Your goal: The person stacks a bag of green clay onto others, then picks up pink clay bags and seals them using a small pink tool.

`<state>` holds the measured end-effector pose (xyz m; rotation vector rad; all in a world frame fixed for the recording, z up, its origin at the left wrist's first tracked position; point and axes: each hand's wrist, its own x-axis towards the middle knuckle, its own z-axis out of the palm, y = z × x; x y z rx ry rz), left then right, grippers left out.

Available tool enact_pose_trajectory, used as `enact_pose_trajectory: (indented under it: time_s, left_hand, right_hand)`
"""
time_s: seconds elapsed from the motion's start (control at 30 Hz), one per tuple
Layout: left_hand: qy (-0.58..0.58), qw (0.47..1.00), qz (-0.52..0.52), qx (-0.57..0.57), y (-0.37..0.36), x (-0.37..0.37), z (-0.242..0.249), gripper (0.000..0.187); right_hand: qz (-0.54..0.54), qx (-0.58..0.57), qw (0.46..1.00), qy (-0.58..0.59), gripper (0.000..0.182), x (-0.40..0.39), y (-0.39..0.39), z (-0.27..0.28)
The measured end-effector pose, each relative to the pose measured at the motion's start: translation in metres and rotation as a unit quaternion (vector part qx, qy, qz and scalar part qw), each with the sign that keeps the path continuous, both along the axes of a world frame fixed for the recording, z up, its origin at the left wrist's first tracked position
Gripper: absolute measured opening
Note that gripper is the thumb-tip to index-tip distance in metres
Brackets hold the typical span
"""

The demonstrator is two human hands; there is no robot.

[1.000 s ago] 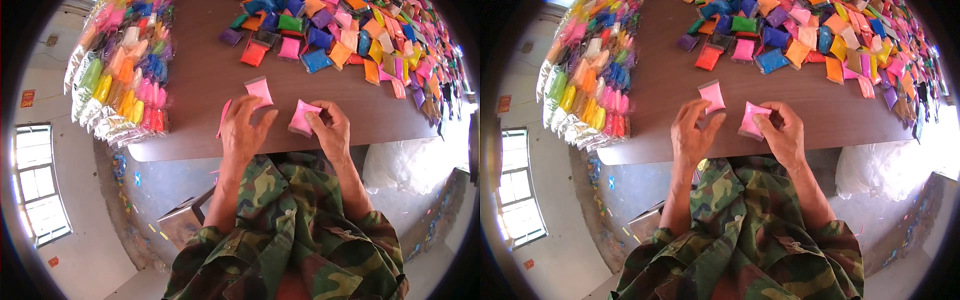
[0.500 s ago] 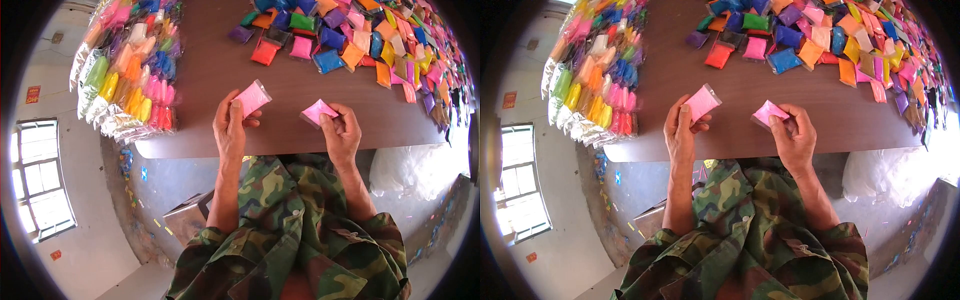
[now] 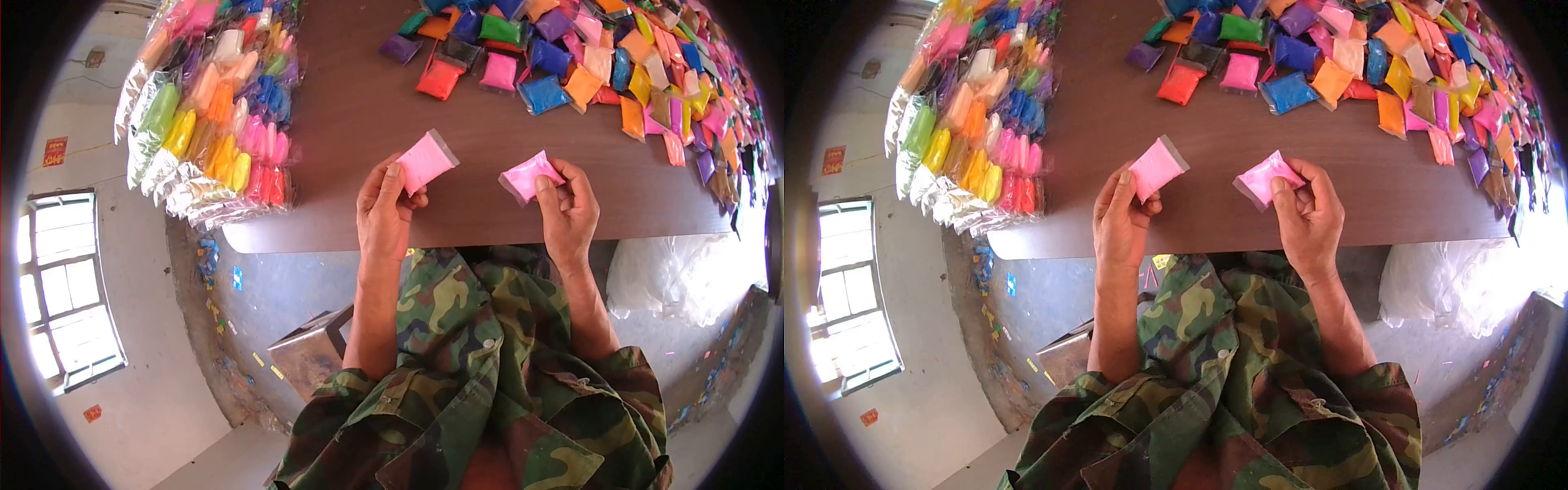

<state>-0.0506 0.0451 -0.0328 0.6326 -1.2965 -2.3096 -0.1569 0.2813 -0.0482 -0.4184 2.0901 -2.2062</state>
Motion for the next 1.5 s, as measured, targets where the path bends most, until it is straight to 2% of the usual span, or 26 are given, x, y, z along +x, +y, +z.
enact_pose_trajectory:
  time_s: [0.67, 0.97, 1.17, 1.27, 1.4, 1.5]
  left_hand:
    - [-0.022, 0.999, -0.047, 0.013, 0.017, 0.004, -0.001, 0.042]
    - [-0.055, 0.996, -0.046, -0.053, 0.021, 0.005, -0.003, 0.039]
    - [-0.062, 0.995, -0.044, -0.071, 0.038, 0.004, 0.003, 0.036]
    - [-0.030, 0.999, -0.039, -0.017, 0.056, 0.001, 0.000, 0.035]
    - [-0.051, 0.997, -0.049, 0.013, 0.078, -0.006, 0.001, 0.037]
    - [-0.065, 0.997, -0.047, -0.013, 0.082, -0.008, 0.005, 0.042]
  right_hand:
    - [-0.011, -0.043, 0.999, -0.017, 0.029, 0.003, -0.001, -0.004]
    - [-0.022, -0.019, 0.999, -0.015, 0.025, 0.003, -0.001, -0.004]
    - [-0.056, -0.017, 0.996, -0.070, 0.020, 0.001, -0.014, 0.007]
    - [-0.053, 0.021, 0.991, -0.118, 0.027, -0.002, -0.015, 0.015]
    - [-0.045, -0.059, 0.988, -0.138, 0.035, 0.003, -0.029, 0.014]
    - [-0.017, -0.116, 0.980, -0.164, 0.037, 0.003, -0.034, 0.024]
